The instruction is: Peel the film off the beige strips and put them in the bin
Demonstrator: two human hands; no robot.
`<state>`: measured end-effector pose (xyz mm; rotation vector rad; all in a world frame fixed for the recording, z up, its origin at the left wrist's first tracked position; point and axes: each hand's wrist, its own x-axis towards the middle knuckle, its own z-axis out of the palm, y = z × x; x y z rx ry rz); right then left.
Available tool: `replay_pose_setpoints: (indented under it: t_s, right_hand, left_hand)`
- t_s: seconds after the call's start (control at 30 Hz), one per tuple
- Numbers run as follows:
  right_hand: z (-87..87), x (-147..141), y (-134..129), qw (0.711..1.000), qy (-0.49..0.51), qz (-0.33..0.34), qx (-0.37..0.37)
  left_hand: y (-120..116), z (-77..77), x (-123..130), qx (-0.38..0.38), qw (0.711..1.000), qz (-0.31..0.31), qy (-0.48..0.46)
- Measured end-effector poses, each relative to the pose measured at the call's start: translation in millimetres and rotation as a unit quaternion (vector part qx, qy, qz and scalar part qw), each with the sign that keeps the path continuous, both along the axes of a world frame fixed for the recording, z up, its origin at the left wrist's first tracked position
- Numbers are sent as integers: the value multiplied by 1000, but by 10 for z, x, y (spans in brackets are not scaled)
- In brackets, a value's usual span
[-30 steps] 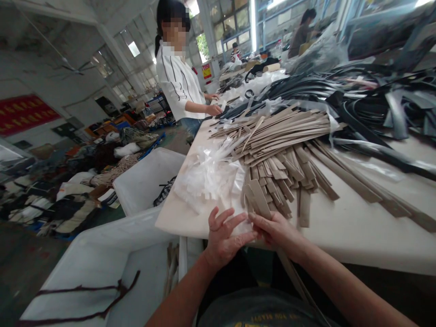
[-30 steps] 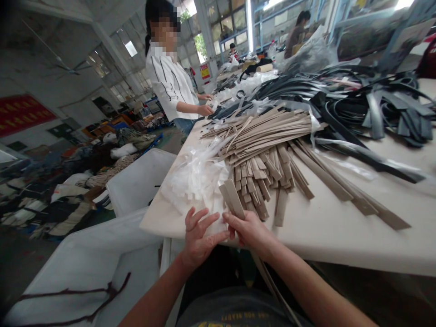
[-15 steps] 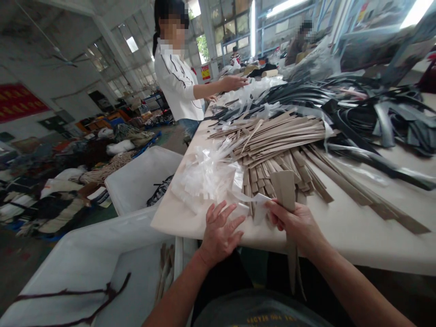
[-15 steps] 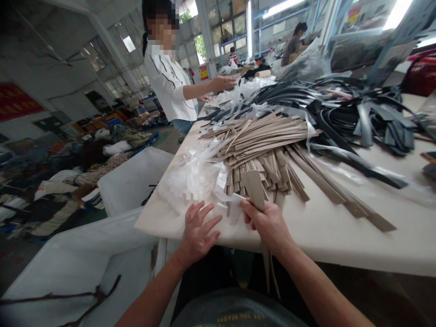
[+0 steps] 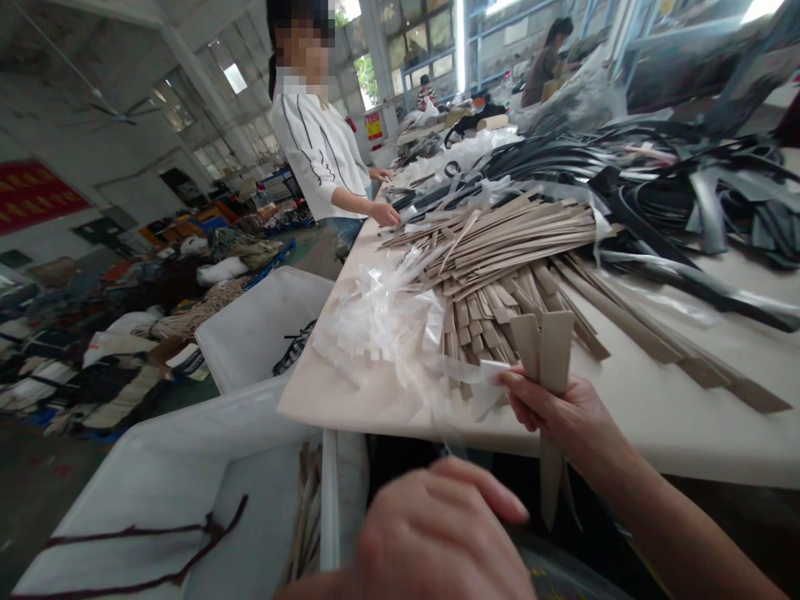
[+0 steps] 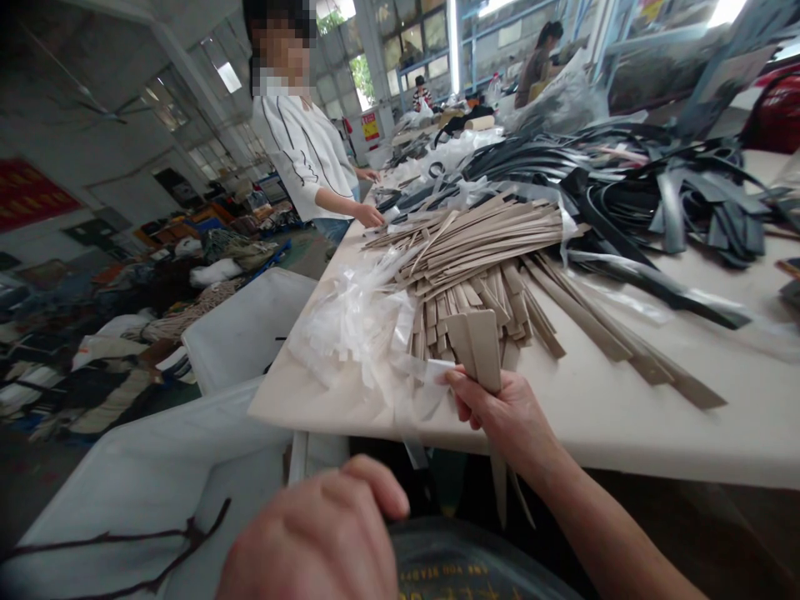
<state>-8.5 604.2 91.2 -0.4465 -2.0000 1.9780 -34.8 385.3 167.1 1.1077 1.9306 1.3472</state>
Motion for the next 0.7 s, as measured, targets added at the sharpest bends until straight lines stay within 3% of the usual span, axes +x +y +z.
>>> replay_pose_setpoints:
  t_s: [0.07, 0.13, 0.2, 0.33, 0.4, 0.53, 0.7]
  right_hand:
    - [38, 35, 2, 1000, 3, 13, 12]
    - [87, 64, -12, 999, 3, 29, 31]
    - [133, 76, -39, 997, 5, 43, 64]
    - [203, 50, -94, 989, 14, 70, 131]
    - [230, 40, -96, 986, 17, 76, 147]
    - [235, 119, -38, 984, 1, 81, 160]
    - [62, 381, -15, 985, -59, 103, 124]
  left_hand:
    - [129, -80, -145, 45, 992, 117, -7]
    - [249, -179, -294, 55, 983, 172, -25]
    - [340, -275, -397, 36, 984, 164, -59]
    - [444, -404, -451, 5, 990, 53, -131]
    - [483, -443, -467, 18, 984, 42, -174]
    - [577, -518, -551, 68, 959, 113, -251]
    - [704, -567, -637, 211, 872, 204, -392]
